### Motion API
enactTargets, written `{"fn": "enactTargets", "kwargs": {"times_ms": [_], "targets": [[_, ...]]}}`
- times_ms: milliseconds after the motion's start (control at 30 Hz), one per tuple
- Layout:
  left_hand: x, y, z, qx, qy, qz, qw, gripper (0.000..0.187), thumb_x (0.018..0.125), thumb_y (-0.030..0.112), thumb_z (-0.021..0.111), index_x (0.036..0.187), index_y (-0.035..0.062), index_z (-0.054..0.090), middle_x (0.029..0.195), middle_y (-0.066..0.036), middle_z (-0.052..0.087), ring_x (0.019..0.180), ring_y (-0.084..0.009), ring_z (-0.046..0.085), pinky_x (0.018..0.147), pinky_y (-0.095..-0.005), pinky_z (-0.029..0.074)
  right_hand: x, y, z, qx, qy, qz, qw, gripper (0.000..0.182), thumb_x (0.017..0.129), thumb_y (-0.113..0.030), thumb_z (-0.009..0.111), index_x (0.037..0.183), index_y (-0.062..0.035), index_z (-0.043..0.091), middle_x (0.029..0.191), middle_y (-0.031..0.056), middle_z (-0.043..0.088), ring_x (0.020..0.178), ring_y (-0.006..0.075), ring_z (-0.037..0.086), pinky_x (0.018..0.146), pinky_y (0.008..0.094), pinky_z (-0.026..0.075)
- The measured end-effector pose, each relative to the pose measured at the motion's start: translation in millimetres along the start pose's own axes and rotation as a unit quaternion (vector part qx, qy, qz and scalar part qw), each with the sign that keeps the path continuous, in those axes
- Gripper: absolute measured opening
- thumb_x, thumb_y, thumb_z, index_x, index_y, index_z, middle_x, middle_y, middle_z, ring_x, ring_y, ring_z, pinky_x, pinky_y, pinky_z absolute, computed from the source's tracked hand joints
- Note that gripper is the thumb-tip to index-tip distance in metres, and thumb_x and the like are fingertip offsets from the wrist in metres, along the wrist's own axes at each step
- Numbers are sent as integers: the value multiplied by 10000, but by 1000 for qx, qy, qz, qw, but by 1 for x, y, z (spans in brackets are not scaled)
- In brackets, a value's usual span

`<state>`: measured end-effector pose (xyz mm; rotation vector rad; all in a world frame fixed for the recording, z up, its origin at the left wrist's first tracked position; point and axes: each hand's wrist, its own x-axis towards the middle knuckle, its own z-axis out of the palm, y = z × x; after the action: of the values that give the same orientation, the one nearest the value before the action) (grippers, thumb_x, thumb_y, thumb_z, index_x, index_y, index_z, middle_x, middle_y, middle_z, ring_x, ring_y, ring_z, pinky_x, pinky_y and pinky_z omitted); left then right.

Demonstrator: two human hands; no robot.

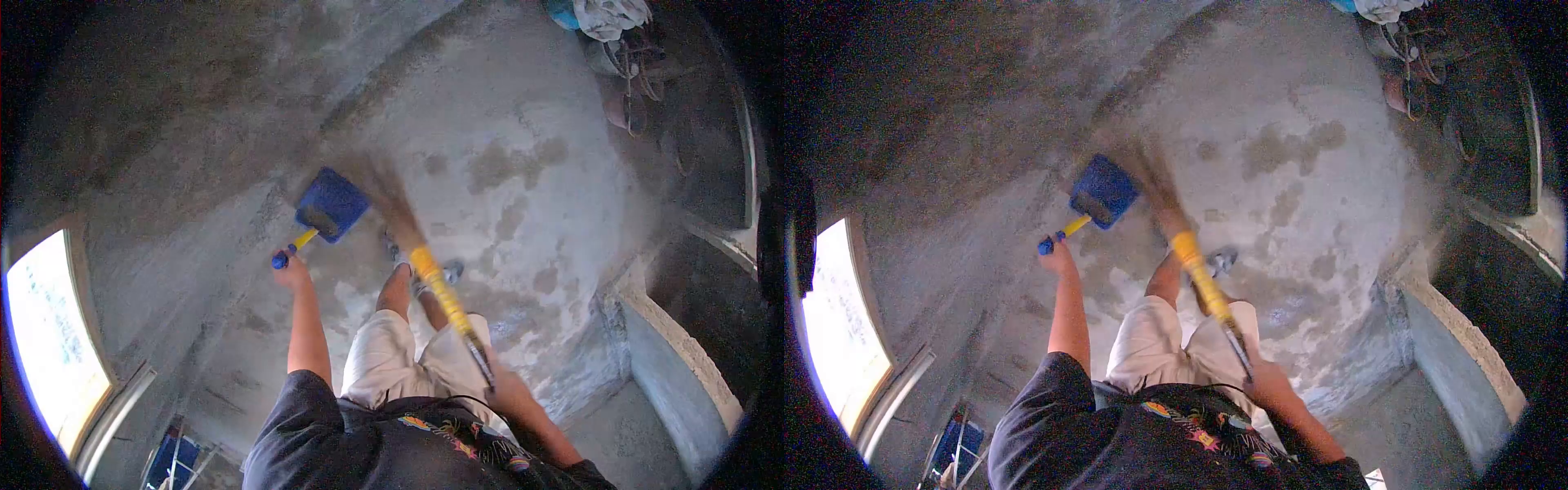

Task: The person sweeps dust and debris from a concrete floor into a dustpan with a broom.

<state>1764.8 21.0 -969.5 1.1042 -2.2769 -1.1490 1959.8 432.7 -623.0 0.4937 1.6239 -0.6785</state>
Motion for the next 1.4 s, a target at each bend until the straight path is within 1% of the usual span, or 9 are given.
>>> {"fn": "enactTargets", "kwargs": {"times_ms": [100, 233, 400, 500, 733, 1000, 1133, 1233, 1400], "targets": [[0, 22, -33, -56, -17, -87, 994, 196, 809, 102, 681, 919, -47, 618, 814, -115, 650, 702, -190, 627, 618, -317, 510, 6, 14, -22, 97, 215, -96, 967, 867, 737, -55, 601, 1452, -149, 119, 1040, 291, 588, 942, 455, 580, 823, 469, 468], [-15, 27, -59, -59, 0, -27, 998, 203, 825, 125, 675, 909, -49, 613, 800, -112, 645, 680, -177, 618, 580, -300, 509, 88, 22, -94, 92, 358, -72, 926, 787, 770, -57, 589, 1438, -104, 176, 1094, 258, 587, 967, 375, 602, 807, 394, 489], [-22, 14, -52, 13, -8, 1, 1000, 218, 825, 158, 675, 908, -35, 620, 789, -109, 648, 665, -182, 619, 588, -318, 501, 225, 18, -111, 103, 292, -4, 951, 771, 716, -26, 571, 1405, -55, 225, 1023, 302, 586, 928, 396, 604, 768, 441, 493], [-21, 0, -58, 154, 16, 44, 987, 217, 806, 169, 685, 878, -27, 627, 774, -121, 656, 668, -217, 625, 617, -348, 491, 219, -15, -14, 13, 303, -77, 950, 777, 710, 3, 529, 1415, -65, 210, 978, 306, 593, 910, 417, 598, 780, 466, 485], [-9, 7, -58, 211, 35, -13, 977, 259, 766, 242, 710, 785, -7, 638, 742, -138, 660, 656, -273, 619, 629, -384, 475, 134, -15, 113, -58, 73, -90, 992, 925, 685, 2, 556, 1461, -190, 92, 937, 308, 598, 864, 436, 598, 761, 492, 469], [39, -56, -77, 157, 9, -18, 987, 327, 735, 286, 749, 731, -20, 632, 695, -104, 658, 611, -225, 614, 621, -367, 478, 64, 20, 70, 86, 114, -77, 987, 925, 699, -14, 564, 1463, -234, 91, 921, 249, 614, 844, 415, 600, 732, 454, 471], [30, -14, -117, 205, -1, 2, 979, 325, 751, 271, 745, 727, -31, 627, 691, -102, 656, 608, -195, 608, 621, -345, 480, 82, 24, 37, 182, 247, -90, 947, 910, 695, 0, 557, 1459, -214, 111, 957, 264, 610, 853, 415, 599, 741, 434, 472], [24, -2, -144, 145, -12, -6, 989, 325, 773, 265, 733, 727, -39, 626, 682, -92, 654, 603, -173, 603, 606, -330, 476, 119, 30, 5, 299, 235, -86, 921, 905, 699, 2, 556, 1459, -216, 116, 947, 274, 607, 857, 414, 600, 742, 432, 473], [18, -11, -165, 212, 39, 33, 976, 342, 786, 299, 715, 731, -28, 632, 684, -113, 655, 591, -215, 604, 602, -361, 474, 164, -16, -3, 226, 247, -68, 940, 904, 697, -5, 561, 1458, -180, 105, 933, 270, 608, 864, 411, 602, 750, 443, 472]]}}
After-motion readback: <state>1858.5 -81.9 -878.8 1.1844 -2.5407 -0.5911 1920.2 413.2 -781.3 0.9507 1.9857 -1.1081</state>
